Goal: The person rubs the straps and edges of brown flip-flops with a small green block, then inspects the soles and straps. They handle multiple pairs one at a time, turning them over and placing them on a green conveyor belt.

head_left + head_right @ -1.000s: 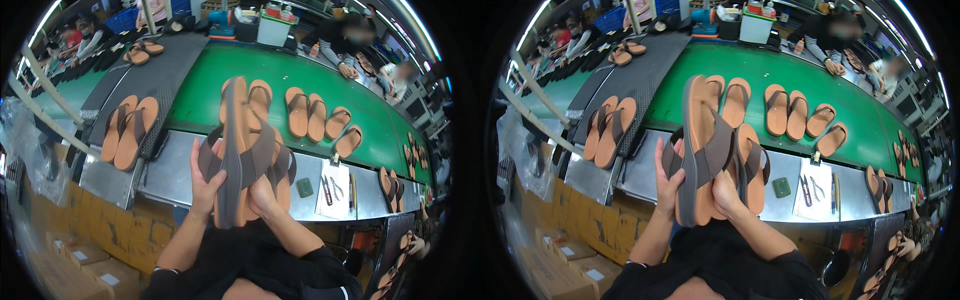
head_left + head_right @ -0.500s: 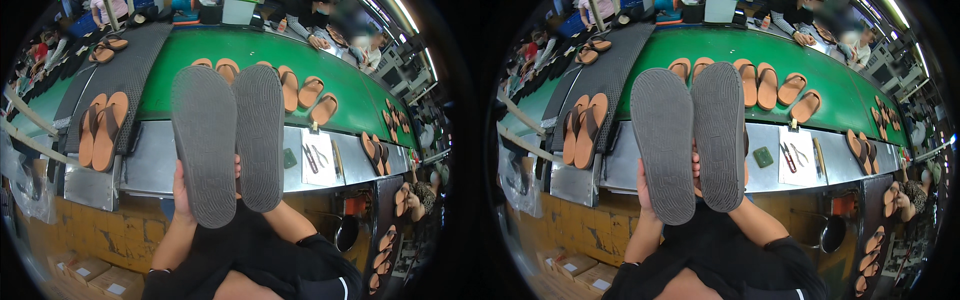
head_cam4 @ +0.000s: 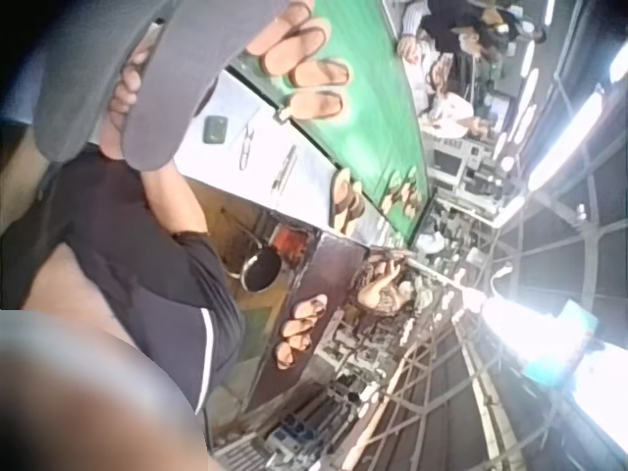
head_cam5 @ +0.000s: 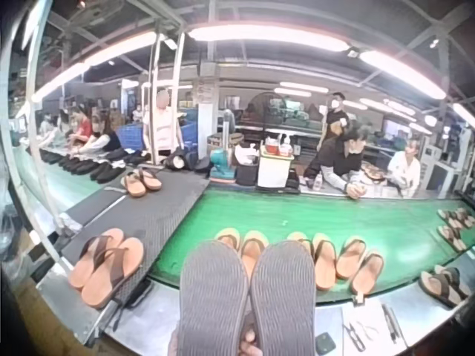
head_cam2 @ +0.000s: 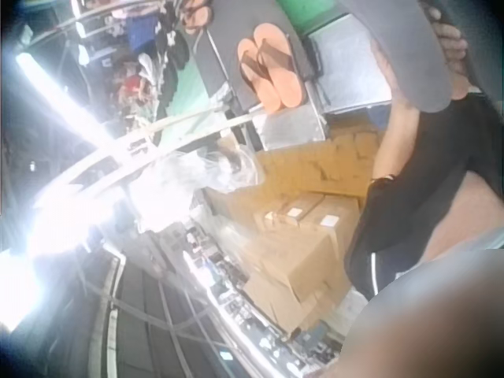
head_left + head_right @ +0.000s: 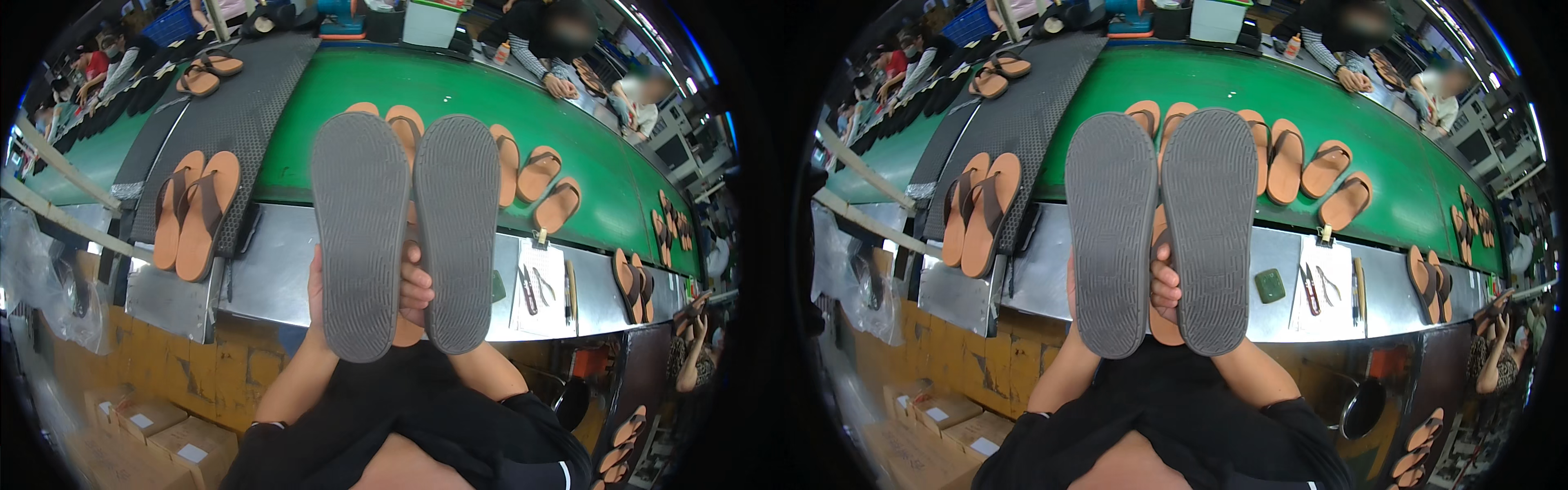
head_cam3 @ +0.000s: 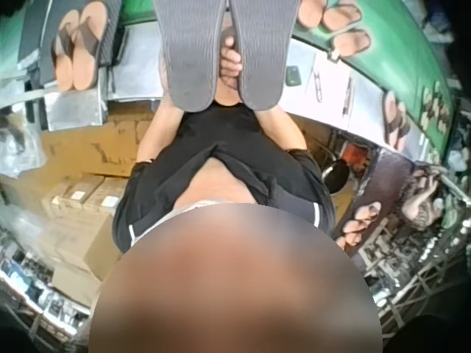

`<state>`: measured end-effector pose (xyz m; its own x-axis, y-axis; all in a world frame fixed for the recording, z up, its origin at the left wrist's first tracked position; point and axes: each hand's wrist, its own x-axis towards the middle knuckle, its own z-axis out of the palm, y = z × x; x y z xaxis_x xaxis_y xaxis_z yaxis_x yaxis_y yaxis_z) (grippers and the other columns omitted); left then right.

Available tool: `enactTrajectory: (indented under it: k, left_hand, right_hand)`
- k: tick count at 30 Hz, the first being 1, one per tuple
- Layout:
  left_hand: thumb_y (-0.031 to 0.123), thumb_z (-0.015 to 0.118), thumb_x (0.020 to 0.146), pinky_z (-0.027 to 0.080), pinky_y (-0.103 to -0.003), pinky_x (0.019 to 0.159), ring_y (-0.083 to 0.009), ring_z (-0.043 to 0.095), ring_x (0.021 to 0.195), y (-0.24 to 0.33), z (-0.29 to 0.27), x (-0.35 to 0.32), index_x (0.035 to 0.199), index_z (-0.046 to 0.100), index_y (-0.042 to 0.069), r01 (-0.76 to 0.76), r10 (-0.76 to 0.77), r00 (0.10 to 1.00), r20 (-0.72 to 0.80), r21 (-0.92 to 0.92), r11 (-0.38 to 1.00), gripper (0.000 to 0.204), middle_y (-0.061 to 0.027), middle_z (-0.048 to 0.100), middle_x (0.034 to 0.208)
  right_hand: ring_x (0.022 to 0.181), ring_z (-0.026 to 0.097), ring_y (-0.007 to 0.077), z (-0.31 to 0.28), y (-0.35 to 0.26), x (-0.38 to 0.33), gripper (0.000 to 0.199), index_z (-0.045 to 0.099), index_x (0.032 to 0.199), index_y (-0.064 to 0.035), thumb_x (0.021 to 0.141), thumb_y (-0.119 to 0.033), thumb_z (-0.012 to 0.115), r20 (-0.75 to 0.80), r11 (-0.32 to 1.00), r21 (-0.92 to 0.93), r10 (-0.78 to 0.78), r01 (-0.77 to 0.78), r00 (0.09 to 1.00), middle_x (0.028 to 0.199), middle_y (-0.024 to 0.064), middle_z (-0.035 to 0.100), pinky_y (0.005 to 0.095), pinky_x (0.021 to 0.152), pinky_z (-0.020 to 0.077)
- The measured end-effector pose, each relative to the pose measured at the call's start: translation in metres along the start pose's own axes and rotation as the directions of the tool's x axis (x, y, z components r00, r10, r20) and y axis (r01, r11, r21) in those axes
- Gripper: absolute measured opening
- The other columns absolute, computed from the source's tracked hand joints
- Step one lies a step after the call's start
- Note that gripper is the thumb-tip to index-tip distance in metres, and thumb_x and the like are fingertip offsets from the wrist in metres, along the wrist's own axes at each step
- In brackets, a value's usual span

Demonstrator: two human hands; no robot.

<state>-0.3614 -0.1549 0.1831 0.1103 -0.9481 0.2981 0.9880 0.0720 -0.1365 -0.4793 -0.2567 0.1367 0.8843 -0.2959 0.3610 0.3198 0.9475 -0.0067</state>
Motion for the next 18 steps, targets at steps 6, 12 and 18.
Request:
enactTrajectory:
  k: [6,12,18]
  left_hand:
    - [0.071,0.008,0.095,0.058,-0.056,0.083,-0.0482,0.065,0.105,-0.003,-0.005,0.024,0.152,0.023,-0.003,0.088,-0.09,0.996,0.011,0.149,0.985,0.094,-0.0376,0.049,0.13]
    - [0.069,0.01,0.096,0.06,-0.051,0.083,-0.045,0.066,0.104,-0.005,-0.021,0.046,0.151,0.026,-0.002,0.181,-0.193,0.981,-0.027,0.494,0.851,0.091,-0.0357,0.051,0.129]
    - [0.069,0.014,0.096,0.061,-0.05,0.081,-0.0419,0.067,0.104,-0.003,-0.015,0.056,0.15,0.029,-0.003,0.179,-0.152,0.984,-0.096,0.51,0.841,0.091,-0.0336,0.052,0.13]
  right_hand:
    - [0.08,0.065,0.019,0.019,-0.024,0.001,0.055,0.049,0.124,0.0015,0.091,-0.038,0.068,-0.026,0.989,-0.139,-0.049,0.045,0.998,0.091,0.0093,0.06,0.0276,0.071,0.0548]
    - [0.073,0.06,0.0166,0.042,-0.041,-0.01,0.052,0.049,0.12,0.001,0.097,-0.046,0.056,-0.132,0.925,-0.355,-0.198,0.14,0.971,0.086,0.0079,0.055,0.0257,0.064,0.0504]
    - [0.075,0.062,0.0189,0.044,-0.049,-0.001,0.06,0.047,0.122,0.0058,0.094,-0.046,0.061,-0.073,0.922,-0.347,-0.208,0.171,0.975,0.088,0.0136,0.057,0.0275,0.064,0.0525]
